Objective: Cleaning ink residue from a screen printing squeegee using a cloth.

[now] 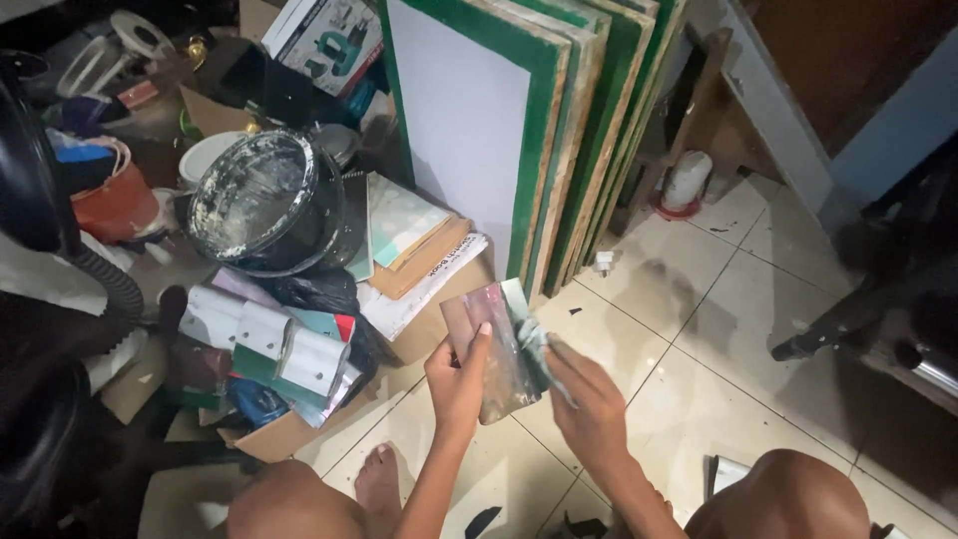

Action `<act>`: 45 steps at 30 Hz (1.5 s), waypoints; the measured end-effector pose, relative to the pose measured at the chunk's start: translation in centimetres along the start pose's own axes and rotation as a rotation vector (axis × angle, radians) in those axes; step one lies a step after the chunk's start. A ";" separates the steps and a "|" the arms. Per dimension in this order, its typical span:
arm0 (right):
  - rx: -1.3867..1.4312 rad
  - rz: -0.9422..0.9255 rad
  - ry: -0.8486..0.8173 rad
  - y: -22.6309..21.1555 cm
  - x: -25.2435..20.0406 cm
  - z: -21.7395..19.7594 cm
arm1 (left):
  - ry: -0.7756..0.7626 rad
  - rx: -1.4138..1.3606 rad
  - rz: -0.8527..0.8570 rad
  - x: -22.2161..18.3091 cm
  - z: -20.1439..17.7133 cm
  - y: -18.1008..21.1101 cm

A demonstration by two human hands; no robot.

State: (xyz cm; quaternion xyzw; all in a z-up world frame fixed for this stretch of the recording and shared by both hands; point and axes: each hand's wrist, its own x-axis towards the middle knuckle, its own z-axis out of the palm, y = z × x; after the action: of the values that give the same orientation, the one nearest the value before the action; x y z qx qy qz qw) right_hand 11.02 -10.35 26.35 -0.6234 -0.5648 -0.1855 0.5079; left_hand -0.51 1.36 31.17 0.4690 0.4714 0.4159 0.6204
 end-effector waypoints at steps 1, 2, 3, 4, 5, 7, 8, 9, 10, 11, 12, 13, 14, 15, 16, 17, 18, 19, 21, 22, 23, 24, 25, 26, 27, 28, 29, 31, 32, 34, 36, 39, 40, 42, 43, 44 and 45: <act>0.001 0.001 -0.005 0.0 -0.3 0.1 | 0.003 -0.001 -0.004 -0.3 0.1 0.6; 0.032 0.054 -0.089 -0.1 -0.6 0.3 | 0.022 -0.012 -0.060 -0.6 0.2 1.3; 0.062 0.108 -0.173 -0.1 -0.9 0.5 | 0.041 -0.024 -0.116 -0.8 0.3 2.0; 0.064 0.108 -0.177 -0.2 -0.9 0.3 | 0.044 -0.025 -0.119 -0.5 0.2 1.4; 0.087 0.174 -0.202 -0.2 -1.0 0.1 | 0.032 -0.064 -0.088 -0.2 0.0 0.8; 0.113 0.236 -0.230 -0.5 -0.9 0.0 | 0.023 -0.107 -0.055 0.2 -0.1 0.4; 0.116 0.221 -0.139 -0.8 -0.9 -0.1 | 0.029 -0.104 -0.062 0.2 -0.1 0.5; 0.119 0.206 -0.049 -1.0 -0.8 -0.2 | 0.034 -0.100 -0.069 0.2 -0.1 0.5; 0.118 0.207 -0.052 -1.0 -0.7 -0.2 | 0.034 -0.101 -0.072 0.2 0.0 0.6; 0.101 0.193 -0.084 -1.1 -0.6 -0.2 | 0.043 -0.087 -0.073 0.2 0.0 0.7; 0.085 0.183 -0.116 -1.2 -0.6 -0.2 | 0.052 -0.070 -0.075 0.1 0.0 0.6; 0.083 0.187 -0.119 -1.0 -1.0 -0.1 | 0.052 -0.068 -0.081 0.1 0.0 0.4; 0.097 0.225 -0.199 -0.8 -1.2 0.1 | 0.050 -0.056 -0.064 0.2 0.0 0.3; 0.111 0.263 -0.280 -0.6 -1.5 0.3 | 0.047 -0.043 -0.048 0.3 0.0 0.2; 0.111 0.266 -0.279 -0.7 -1.2 0.1 | 0.046 -0.041 -0.049 0.3 0.0 0.4; 0.137 0.271 -0.273 -0.8 -0.9 -0.1 | 0.052 -0.057 -0.073 0.3 -0.1 0.5; 0.166 0.274 -0.269 -0.9 -0.6 -0.2 | 0.062 -0.076 -0.096 0.3 -0.1 0.7; 0.169 0.274 -0.269 -1.4 -0.1 -0.4 | 0.064 -0.074 -0.096 0.5 -0.2 0.3; 0.157 0.246 -0.068 -2.3 0.8 -0.8 | 0.065 -0.053 -0.028 0.8 -0.3 -0.4; 0.157 0.246 -0.069 -2.1 0.5 -0.7 | 0.065 -0.053 -0.027 0.6 -0.4 -0.2; 0.148 0.204 -0.033 -1.9 0.1 -0.6 | 0.043 -0.048 -0.014 0.4 -0.4 0.0; 0.137 0.163 0.005 -1.7 -0.3 -0.4 | 0.018 -0.042 -0.001 0.1 -0.4 0.2; 0.136 0.164 0.006 -1.5 -0.6 -0.2 | 0.016 -0.041 -0.001 -0.2 -0.2 1.1; 0.158 0.243 -0.140 -1.2 -0.8 -0.1 | 0.005 -0.126 -0.129 -0.6 0.1 2.0; 0.180 0.322 -0.287 -0.9 -1.1 0.1 | -0.005 -0.210 -0.257 -1.0 0.3 2.8; 0.179 0.325 -0.287 -1.2 -0.9 -0.1 | -0.007 -0.209 -0.259 -0.8 0.1 2.5; 0.222 0.394 -0.326 -1.5 -0.6 -0.2 | -0.001 -0.204 -0.252 -0.6 -0.1 2.2; 0.268 0.463 -0.365 -1.7 -0.1 -0.5 | 0.008 -0.198 -0.245 -0.1 -0.5 1.5; 0.350 0.443 -0.332 -1.7 0.2 -0.6 | 0.023 -0.184 -0.212 0.1 -0.6 1.1; 0.434 0.423 -0.298 -1.9 0.8 -0.8 | 0.040 -0.168 -0.177 0.3 -0.7 0.8; 0.390 0.488 -0.130 -2.5 1.2 -1.1 | 0.104 -0.100 -0.218 0.3 -0.6 1.0; 0.102 0.171 -0.231 -1.3 -0.5 -0.6 | 0.196 -0.143 -0.254 0.4 -0.7 1.2; 0.102 0.170 -0.233 -1.0 -1.1 -0.1 | 0.197 -0.144 -0.255 0.3 -0.8 1.6; 0.008 0.087 -0.407 -0.4 -2.3 0.9 | 0.202 -0.191 -0.311 0.2 -0.8 2.4; 0.008 0.088 -0.406 -0.2 -2.1 0.6 | 0.201 -0.191 -0.311 0.2 -0.9 2.6; 0.043 0.071 -0.435 -0.1 -1.9 0.3 | 0.186 -0.156 -0.302 0.1 -1.1 2.8; 0.078 0.054 -0.464 0.0 -1.8 0.1 | 0.171 -0.121 -0.293 0.1 -1.3 3.0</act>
State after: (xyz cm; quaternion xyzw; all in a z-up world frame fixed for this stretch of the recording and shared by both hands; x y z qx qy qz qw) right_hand 10.42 -11.21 24.88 -0.6442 -0.6563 -0.0016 0.3928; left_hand -1.96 2.35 33.91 0.3199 0.5598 0.3873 0.6590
